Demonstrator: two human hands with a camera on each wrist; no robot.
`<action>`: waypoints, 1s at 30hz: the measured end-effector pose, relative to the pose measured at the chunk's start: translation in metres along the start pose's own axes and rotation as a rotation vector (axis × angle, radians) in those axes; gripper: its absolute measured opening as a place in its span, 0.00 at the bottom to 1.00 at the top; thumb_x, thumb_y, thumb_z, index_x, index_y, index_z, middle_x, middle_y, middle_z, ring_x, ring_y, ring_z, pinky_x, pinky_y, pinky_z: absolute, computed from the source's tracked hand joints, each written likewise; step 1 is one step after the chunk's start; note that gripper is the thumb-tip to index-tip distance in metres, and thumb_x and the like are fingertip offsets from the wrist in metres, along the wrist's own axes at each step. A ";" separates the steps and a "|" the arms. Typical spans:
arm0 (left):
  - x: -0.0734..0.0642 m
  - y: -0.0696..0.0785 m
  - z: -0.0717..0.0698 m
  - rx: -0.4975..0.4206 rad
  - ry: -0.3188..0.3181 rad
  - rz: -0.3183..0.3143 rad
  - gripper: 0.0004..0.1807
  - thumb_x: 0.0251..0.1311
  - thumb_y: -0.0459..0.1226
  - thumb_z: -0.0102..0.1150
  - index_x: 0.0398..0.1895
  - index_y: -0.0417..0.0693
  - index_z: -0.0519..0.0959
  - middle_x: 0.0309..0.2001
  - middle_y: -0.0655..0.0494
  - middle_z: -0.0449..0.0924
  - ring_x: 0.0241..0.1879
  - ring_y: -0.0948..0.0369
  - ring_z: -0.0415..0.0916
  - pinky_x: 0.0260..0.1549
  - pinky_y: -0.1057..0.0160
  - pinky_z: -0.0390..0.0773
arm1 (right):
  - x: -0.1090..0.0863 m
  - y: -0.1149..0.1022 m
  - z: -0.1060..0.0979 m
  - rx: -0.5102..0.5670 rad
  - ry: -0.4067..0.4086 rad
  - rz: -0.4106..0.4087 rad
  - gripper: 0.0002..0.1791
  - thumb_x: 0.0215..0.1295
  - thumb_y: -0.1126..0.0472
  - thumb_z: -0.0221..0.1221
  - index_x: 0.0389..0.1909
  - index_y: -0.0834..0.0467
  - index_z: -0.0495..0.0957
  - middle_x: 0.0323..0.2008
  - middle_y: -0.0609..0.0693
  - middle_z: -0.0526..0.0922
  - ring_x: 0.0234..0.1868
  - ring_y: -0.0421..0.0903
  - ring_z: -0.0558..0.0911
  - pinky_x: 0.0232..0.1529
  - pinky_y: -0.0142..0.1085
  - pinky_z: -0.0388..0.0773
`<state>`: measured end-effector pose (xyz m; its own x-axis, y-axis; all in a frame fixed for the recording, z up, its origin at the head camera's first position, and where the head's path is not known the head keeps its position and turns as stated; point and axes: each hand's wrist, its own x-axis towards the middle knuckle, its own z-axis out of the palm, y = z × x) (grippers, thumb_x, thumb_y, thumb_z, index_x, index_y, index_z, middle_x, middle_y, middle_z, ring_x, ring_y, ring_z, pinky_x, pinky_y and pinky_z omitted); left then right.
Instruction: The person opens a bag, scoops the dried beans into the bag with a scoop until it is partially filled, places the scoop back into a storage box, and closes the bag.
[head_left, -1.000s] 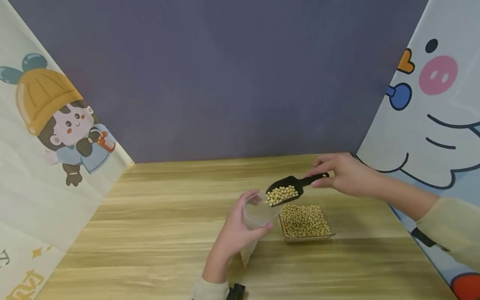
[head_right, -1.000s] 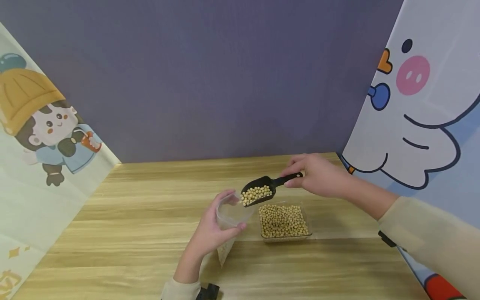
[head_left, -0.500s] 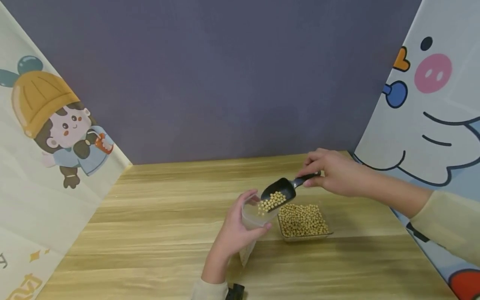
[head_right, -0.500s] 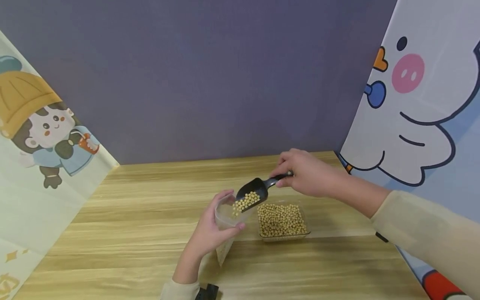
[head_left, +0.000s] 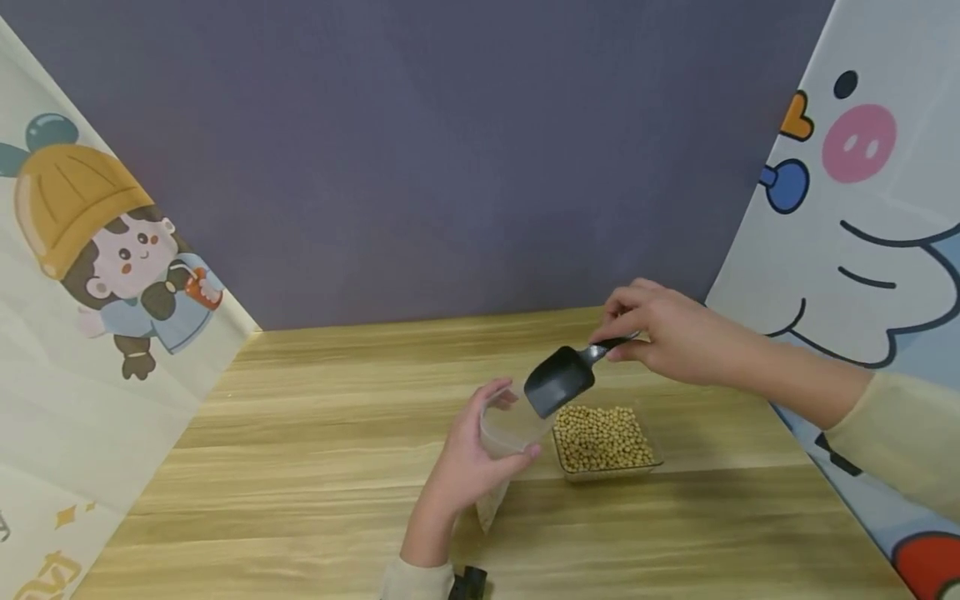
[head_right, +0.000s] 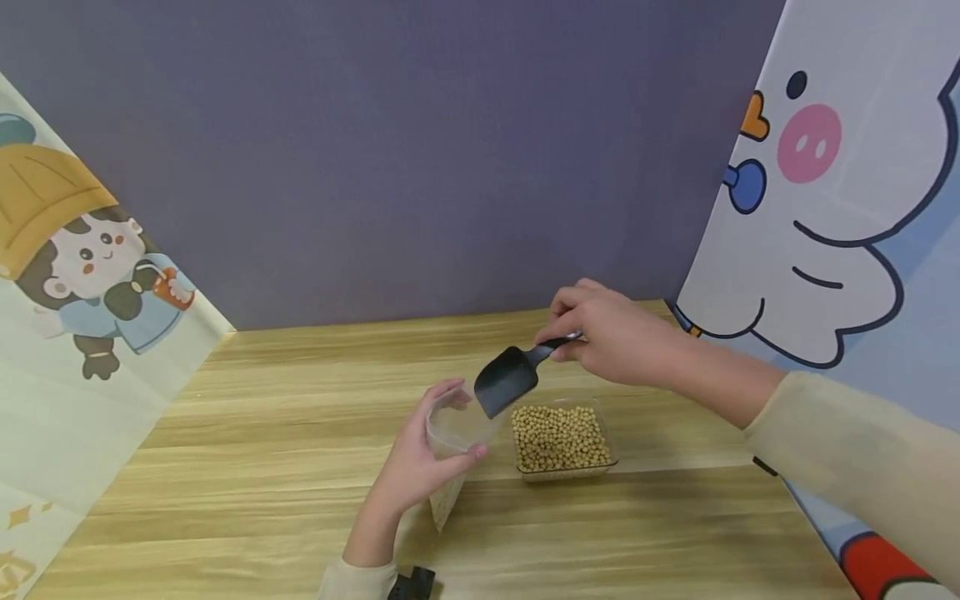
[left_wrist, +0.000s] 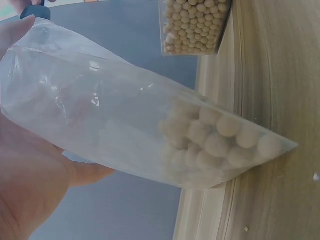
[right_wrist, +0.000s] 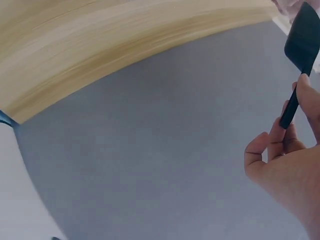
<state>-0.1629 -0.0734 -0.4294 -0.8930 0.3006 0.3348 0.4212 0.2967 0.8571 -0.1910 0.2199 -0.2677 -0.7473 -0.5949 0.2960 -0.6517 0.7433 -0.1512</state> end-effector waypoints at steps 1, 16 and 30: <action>0.000 0.000 0.000 -0.002 0.004 -0.002 0.50 0.51 0.45 0.82 0.78 0.55 0.67 0.65 0.54 0.79 0.68 0.53 0.74 0.74 0.32 0.64 | -0.001 0.004 -0.001 -0.001 0.009 0.010 0.14 0.60 0.62 0.76 0.46 0.45 0.93 0.43 0.41 0.83 0.44 0.41 0.73 0.42 0.40 0.76; 0.000 0.000 -0.002 -0.002 0.002 -0.012 0.49 0.51 0.44 0.82 0.78 0.55 0.67 0.66 0.54 0.78 0.69 0.53 0.73 0.69 0.35 0.73 | -0.071 0.093 0.042 -0.071 -0.118 0.156 0.14 0.57 0.63 0.77 0.44 0.49 0.93 0.44 0.44 0.84 0.42 0.42 0.75 0.38 0.37 0.73; 0.000 0.002 -0.003 -0.013 0.010 -0.034 0.50 0.50 0.44 0.82 0.78 0.55 0.68 0.65 0.57 0.79 0.68 0.55 0.74 0.70 0.36 0.71 | -0.091 0.090 0.080 0.056 -0.141 0.150 0.13 0.57 0.62 0.76 0.44 0.49 0.93 0.41 0.40 0.82 0.40 0.38 0.74 0.32 0.32 0.74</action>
<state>-0.1629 -0.0756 -0.4269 -0.9082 0.2819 0.3092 0.3887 0.2949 0.8729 -0.1920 0.3164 -0.3833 -0.8446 -0.5189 0.1316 -0.5351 0.8108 -0.2374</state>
